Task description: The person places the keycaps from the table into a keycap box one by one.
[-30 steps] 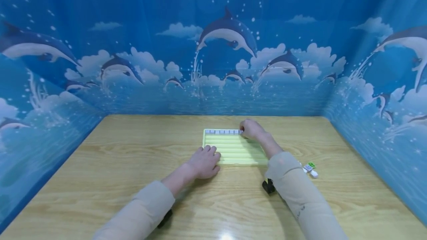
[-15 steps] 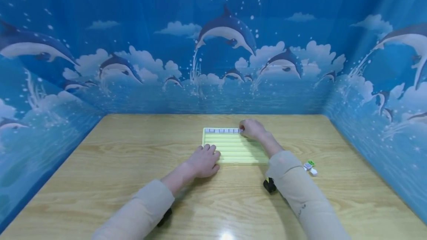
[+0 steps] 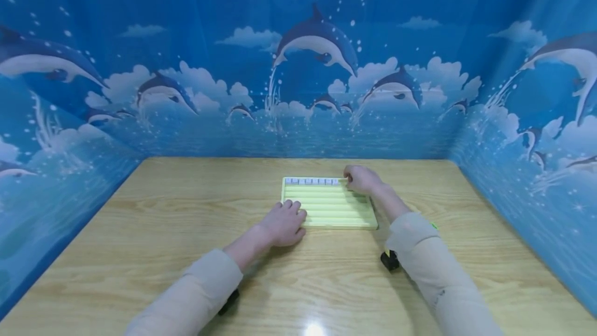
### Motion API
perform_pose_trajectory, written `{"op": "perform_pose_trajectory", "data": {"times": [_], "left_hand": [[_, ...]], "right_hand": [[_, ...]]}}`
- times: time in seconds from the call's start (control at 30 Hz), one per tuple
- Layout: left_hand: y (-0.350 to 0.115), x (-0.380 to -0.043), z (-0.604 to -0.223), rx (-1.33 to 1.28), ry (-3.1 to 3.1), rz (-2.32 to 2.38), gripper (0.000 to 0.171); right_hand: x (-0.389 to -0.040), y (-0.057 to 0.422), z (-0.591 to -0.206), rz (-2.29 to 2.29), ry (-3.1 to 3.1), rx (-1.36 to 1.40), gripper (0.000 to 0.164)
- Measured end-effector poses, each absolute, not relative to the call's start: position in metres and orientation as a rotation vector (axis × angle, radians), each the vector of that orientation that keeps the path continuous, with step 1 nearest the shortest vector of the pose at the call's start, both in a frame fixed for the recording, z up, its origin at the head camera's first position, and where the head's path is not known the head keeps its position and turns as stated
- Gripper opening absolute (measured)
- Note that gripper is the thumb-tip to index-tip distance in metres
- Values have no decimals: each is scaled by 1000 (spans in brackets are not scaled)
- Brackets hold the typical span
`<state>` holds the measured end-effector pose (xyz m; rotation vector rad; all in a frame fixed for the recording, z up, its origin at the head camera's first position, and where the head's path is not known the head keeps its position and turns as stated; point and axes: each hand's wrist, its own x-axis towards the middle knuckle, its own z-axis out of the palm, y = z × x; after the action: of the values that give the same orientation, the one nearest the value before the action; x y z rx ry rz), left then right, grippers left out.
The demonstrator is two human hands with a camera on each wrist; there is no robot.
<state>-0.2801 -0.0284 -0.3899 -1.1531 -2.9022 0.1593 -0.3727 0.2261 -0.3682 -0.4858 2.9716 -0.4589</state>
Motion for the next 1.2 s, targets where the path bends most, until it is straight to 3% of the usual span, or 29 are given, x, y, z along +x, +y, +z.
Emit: {"op": "perform_pose_trajectory", "data": {"times": [0.4,1.0,1.2], "left_hand": [[-28,-282,-392,-1152,-2905,127,36],[-28,-280,-390,-1145,-2926,134,37],[-28,-280,-389,-1148,-2931,121,38]], "right_hand": [[-352,259,-358,-453,2934,-533,12],[-310,311,-346,-420,2819,-702,7],[-298,319,-347,-412,2719,-670,13]]}}
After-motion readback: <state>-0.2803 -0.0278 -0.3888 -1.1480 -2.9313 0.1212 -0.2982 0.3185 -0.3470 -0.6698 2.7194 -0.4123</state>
